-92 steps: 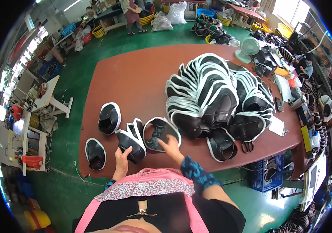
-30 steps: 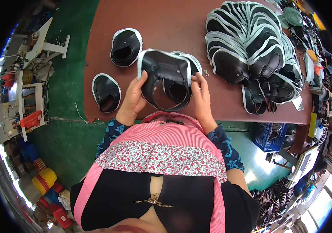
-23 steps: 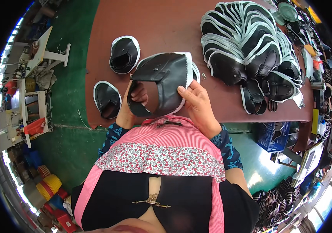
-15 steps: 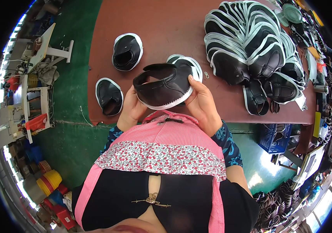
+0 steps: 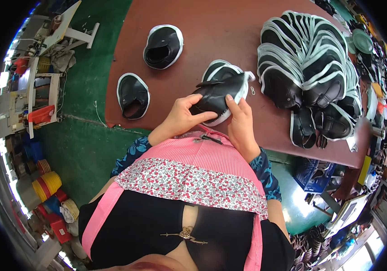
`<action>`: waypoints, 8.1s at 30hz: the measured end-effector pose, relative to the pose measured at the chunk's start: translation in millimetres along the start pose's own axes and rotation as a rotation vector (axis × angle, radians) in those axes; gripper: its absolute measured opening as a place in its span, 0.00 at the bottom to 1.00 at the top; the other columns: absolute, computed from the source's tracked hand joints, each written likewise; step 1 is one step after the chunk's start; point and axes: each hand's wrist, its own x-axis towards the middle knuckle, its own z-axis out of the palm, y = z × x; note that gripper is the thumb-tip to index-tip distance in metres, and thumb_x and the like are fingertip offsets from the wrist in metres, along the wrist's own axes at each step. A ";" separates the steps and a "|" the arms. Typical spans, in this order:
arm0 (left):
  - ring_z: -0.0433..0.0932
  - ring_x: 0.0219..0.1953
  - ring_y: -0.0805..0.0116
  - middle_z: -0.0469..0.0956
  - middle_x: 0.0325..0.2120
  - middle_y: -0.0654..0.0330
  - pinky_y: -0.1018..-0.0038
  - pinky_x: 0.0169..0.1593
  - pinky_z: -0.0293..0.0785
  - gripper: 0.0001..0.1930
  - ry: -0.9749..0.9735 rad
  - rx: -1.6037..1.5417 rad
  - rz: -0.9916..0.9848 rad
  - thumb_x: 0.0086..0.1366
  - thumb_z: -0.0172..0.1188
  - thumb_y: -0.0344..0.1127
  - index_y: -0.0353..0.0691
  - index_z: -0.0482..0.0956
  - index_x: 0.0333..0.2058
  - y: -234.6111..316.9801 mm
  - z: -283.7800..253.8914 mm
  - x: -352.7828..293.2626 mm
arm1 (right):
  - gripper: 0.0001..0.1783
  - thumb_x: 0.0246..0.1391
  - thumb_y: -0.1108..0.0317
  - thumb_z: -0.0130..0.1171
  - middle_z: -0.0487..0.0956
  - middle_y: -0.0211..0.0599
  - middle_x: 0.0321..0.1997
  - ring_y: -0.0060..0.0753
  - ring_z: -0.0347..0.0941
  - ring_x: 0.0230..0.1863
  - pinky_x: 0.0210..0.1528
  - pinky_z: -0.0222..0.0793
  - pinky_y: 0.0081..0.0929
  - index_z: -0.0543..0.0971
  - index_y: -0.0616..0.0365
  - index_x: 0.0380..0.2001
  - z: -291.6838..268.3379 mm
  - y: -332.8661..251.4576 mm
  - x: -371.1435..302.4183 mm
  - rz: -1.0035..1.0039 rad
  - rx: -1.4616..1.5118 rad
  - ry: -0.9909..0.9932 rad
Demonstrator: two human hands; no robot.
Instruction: Inspecting and sorting various shoe components at a factory workbench.
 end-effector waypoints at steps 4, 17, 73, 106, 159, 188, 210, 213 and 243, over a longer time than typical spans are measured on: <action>0.81 0.42 0.80 0.87 0.38 0.64 0.76 0.46 0.80 0.11 -0.063 -0.509 -0.199 0.74 0.70 0.34 0.30 0.85 0.45 1.4 3.5 6.6 | 0.16 0.78 0.68 0.55 0.86 0.37 0.56 0.31 0.83 0.55 0.62 0.77 0.32 0.78 0.64 0.62 -1.2 -4.0 13.6 0.071 0.100 0.030; 0.84 0.41 0.64 0.85 0.41 0.52 0.70 0.45 0.79 0.10 0.249 -0.322 -0.007 0.82 0.58 0.34 0.32 0.78 0.52 4.6 26.9 -2.2 | 0.21 0.80 0.60 0.54 0.78 0.47 0.29 0.48 0.76 0.29 0.34 0.70 0.42 0.78 0.65 0.34 16.1 36.2 17.3 -0.702 -0.900 0.232; 0.78 0.61 0.67 0.80 0.61 0.58 0.68 0.64 0.75 0.17 0.298 -0.334 -0.066 0.81 0.58 0.37 0.36 0.82 0.61 8.2 -19.6 24.5 | 0.20 0.78 0.66 0.55 0.83 0.45 0.65 0.38 0.82 0.65 0.70 0.76 0.40 0.76 0.66 0.65 -16.4 -24.6 17.1 0.007 0.050 -0.178; 0.87 0.52 0.64 0.86 0.53 0.53 0.64 0.60 0.85 0.20 0.119 -1.120 -0.396 0.78 0.67 0.37 0.31 0.78 0.61 -33.2 -6.2 42.7 | 0.30 0.77 0.57 0.54 0.84 0.40 0.52 0.34 0.82 0.48 0.55 0.76 0.35 0.71 0.64 0.73 -70.9 12.7 5.5 -0.374 -0.767 0.152; 0.87 0.49 0.72 0.87 0.50 0.59 0.71 0.54 0.85 0.14 0.112 -1.187 -0.205 0.82 0.60 0.37 0.36 0.78 0.59 48.4 -5.6 37.6 | 0.13 0.76 0.59 0.53 0.79 0.24 0.40 0.23 0.69 0.39 0.47 0.62 0.29 0.83 0.54 0.45 -34.4 -25.9 7.6 0.109 1.004 -0.284; 0.87 0.51 0.68 0.89 0.48 0.57 0.68 0.59 0.82 0.23 -0.336 -0.747 -0.341 0.64 0.72 0.21 0.32 0.83 0.58 45.0 -18.3 10.7 | 0.17 0.74 0.69 0.62 0.89 0.40 0.52 0.29 0.87 0.49 0.55 0.83 0.27 0.82 0.67 0.60 -82.0 -49.4 22.3 -0.291 0.014 -0.045; 0.83 0.50 0.75 0.86 0.50 0.61 0.73 0.54 0.81 0.15 0.097 -0.629 -0.187 0.80 0.59 0.34 0.28 0.82 0.56 31.4 12.3 5.1 | 0.09 0.74 0.69 0.61 0.84 0.32 0.37 0.20 0.77 0.39 0.43 0.73 0.24 0.84 0.63 0.41 -33.1 -33.9 -7.5 -0.660 -0.851 0.200; 0.84 0.49 0.73 0.87 0.48 0.57 0.72 0.52 0.80 0.15 0.186 -0.464 -0.118 0.82 0.57 0.35 0.27 0.82 0.55 32.4 28.6 9.0 | 0.09 0.73 0.68 0.62 0.80 0.36 0.31 0.24 0.76 0.33 0.36 0.72 0.26 0.80 0.64 0.42 13.2 -17.4 -17.9 -0.516 -0.933 -0.007; 0.87 0.50 0.63 0.88 0.49 0.55 0.66 0.55 0.84 0.20 0.803 -0.429 -0.463 0.76 0.66 0.41 0.31 0.87 0.57 -275.7 -406.3 116.3 | 0.22 0.57 0.73 0.71 0.79 0.47 0.57 0.57 0.76 0.59 0.62 0.74 0.46 0.79 0.57 0.55 -148.9 -17.1 50.6 -0.793 -1.441 0.303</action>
